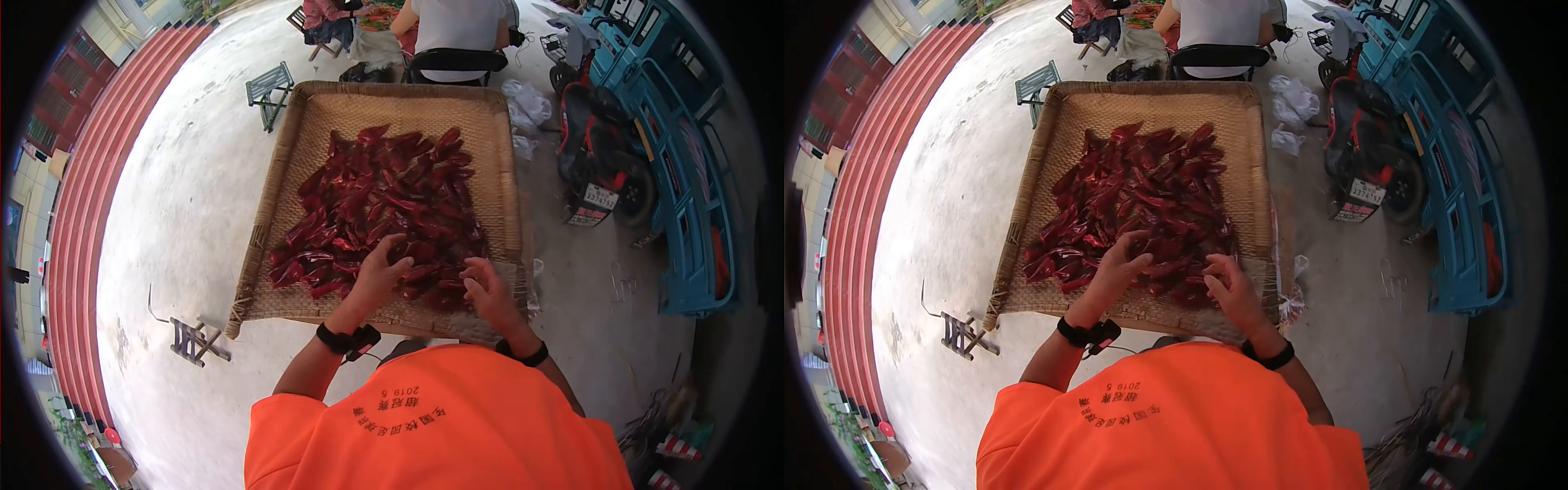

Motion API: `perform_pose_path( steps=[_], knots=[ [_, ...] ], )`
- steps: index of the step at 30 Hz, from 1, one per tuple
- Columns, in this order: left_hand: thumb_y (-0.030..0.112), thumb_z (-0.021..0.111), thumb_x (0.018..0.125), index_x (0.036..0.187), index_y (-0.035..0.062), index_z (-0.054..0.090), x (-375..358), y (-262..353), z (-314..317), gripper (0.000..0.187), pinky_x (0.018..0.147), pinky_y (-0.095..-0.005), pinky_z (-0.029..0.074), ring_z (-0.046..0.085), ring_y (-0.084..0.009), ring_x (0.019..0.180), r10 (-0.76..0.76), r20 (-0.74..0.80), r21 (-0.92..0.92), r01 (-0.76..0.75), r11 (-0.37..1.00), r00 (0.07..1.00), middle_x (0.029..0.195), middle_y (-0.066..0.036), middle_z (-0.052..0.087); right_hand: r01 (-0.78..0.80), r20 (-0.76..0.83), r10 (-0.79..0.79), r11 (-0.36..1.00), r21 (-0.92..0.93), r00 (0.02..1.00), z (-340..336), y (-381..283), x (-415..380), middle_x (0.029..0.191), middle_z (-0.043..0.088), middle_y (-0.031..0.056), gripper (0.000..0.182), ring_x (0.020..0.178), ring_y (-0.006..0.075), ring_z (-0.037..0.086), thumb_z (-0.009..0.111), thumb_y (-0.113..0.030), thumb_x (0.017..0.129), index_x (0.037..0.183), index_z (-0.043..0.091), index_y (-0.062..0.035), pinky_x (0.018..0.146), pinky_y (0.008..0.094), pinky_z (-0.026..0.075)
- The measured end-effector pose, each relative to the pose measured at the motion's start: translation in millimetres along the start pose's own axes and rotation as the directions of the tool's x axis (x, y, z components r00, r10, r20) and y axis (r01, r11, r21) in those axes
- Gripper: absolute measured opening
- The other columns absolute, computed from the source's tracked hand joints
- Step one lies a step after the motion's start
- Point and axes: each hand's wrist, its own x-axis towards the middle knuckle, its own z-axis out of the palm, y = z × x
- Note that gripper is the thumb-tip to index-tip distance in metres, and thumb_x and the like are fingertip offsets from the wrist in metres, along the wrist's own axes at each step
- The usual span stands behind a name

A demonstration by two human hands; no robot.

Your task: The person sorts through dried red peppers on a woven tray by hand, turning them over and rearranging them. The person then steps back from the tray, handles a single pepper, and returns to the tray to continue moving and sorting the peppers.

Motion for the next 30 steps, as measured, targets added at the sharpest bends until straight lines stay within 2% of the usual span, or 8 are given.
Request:
perform_pose_path(
  steps=[2, 5, 8, 10, 11, 20, 23, 30],
  knots=[
    [0.014, 0.064, 0.091, 0.133, 0.0031, 0.048, 22.8, -5.0, -18.6, 0.046, 0.071, -0.0241, 0.049, 0.062, -0.0108, 0.089, 0.052, -0.154, 0.059, -0.043, 0.997, 0.987, 0.100, -0.008, 0.064, -0.005, -0.026, 0.005, 1.000, 0.017, 1.000, -4.5, 8.3, -2.0, 0.104, 0.061, 0.0074, 0.039, 0.078, 0.0092, 0.059, 0.058, -0.006, 0.094, 0.131, 0.047, -0.0016, 0.068, 0.0241, 0.052],
    [0.010, 0.066, 0.086, 0.133, 0.0031, 0.049, 66.9, -32.4, -45.0, 0.050, 0.086, -0.0375, 0.050, 0.062, -0.0274, 0.103, 0.508, -0.311, 0.509, -0.311, 0.803, 0.803, 0.117, -0.018, 0.060, -0.015, -0.027, 0.015, 1.000, 0.005, 1.000, -8.6, 14.7, -6.8, 0.104, 0.061, 0.0074, 0.038, 0.077, 0.0093, 0.059, 0.058, -0.005, 0.093, 0.130, 0.047, -0.0011, 0.067, 0.0239, 0.052],
    [0.009, 0.068, 0.081, 0.129, 0.0035, 0.052, 87.3, -30.9, -49.4, 0.051, 0.094, -0.0420, 0.046, 0.055, -0.0356, 0.112, 0.563, -0.346, 0.598, -0.286, 0.749, 0.750, 0.120, -0.021, 0.057, -0.022, -0.029, 0.022, 1.000, -0.008, 0.999, -10.9, 16.5, -13.2, 0.104, 0.061, 0.0075, 0.038, 0.076, 0.0092, 0.060, 0.058, -0.004, 0.093, 0.129, 0.048, -0.0014, 0.066, 0.0237, 0.052],
    [0.009, 0.068, 0.079, 0.124, 0.0047, 0.056, 95.5, -44.7, -54.9, 0.047, 0.092, -0.0418, 0.047, 0.055, -0.0374, 0.108, 0.610, -0.200, 0.770, -0.261, 0.582, 0.767, 0.120, -0.019, 0.057, -0.037, -0.054, 0.036, 0.999, -0.021, 0.998, -13.4, 16.7, -16.8, 0.104, 0.061, 0.0075, 0.038, 0.076, 0.0091, 0.060, 0.058, -0.004, 0.093, 0.129, 0.048, -0.0019, 0.066, 0.0236, 0.052],
    [0.009, 0.068, 0.077, 0.121, 0.0053, 0.058, 99.2, -52.9, -55.4, 0.045, 0.092, -0.0417, 0.048, 0.055, -0.0382, 0.106, 0.618, -0.124, 0.840, -0.250, 0.482, 0.776, 0.120, -0.018, 0.057, -0.053, -0.074, 0.051, 0.998, -0.030, 0.996, -14.5, 16.6, -19.4, 0.104, 0.061, 0.0075, 0.038, 0.076, 0.0091, 0.060, 0.058, -0.003, 0.092, 0.130, 0.049, -0.0023, 0.066, 0.0236, 0.052],
    [0.009, 0.063, 0.077, 0.110, 0.0113, 0.065, 130.1, -58.6, -21.4, 0.034, 0.092, -0.0440, 0.044, 0.053, -0.0326, 0.108, 0.543, -0.018, 0.858, -0.266, 0.439, 0.839, 0.116, -0.010, 0.060, -0.059, -0.127, 0.044, 0.992, -0.115, 0.991, -23.2, 23.5, -28.5, 0.104, 0.062, 0.0074, 0.039, 0.073, 0.0103, 0.061, 0.059, -0.004, 0.091, 0.129, 0.050, -0.0042, 0.066, 0.0248, 0.052],
    [0.009, 0.061, 0.077, 0.109, 0.0136, 0.065, 142.2, -53.1, -15.0, 0.033, 0.084, -0.0421, 0.047, 0.057, -0.0293, 0.102, 0.704, 0.022, 0.928, -0.276, 0.251, 0.710, 0.106, -0.007, 0.064, -0.070, -0.122, 0.051, 0.985, -0.156, 0.991, -25.7, 26.5, -31.0, 0.103, 0.063, 0.0070, 0.037, 0.071, 0.0107, 0.061, 0.059, -0.006, 0.091, 0.128, 0.052, -0.0044, 0.066, 0.0253, 0.052],
    [0.011, 0.059, 0.081, 0.102, 0.0126, 0.062, 156.9, -42.4, -19.6, 0.021, 0.080, -0.0407, 0.047, 0.061, -0.0278, 0.093, 0.464, -0.008, 0.973, -0.101, 0.210, 0.886, 0.097, -0.007, 0.065, -0.072, -0.141, 0.044, 0.977, -0.203, 0.989, -29.4, 32.5, -39.2, 0.099, 0.064, 0.0074, 0.036, 0.072, 0.0121, 0.062, 0.059, -0.008, 0.090, 0.126, 0.053, -0.0043, 0.067, 0.0274, 0.052]
  ],
)
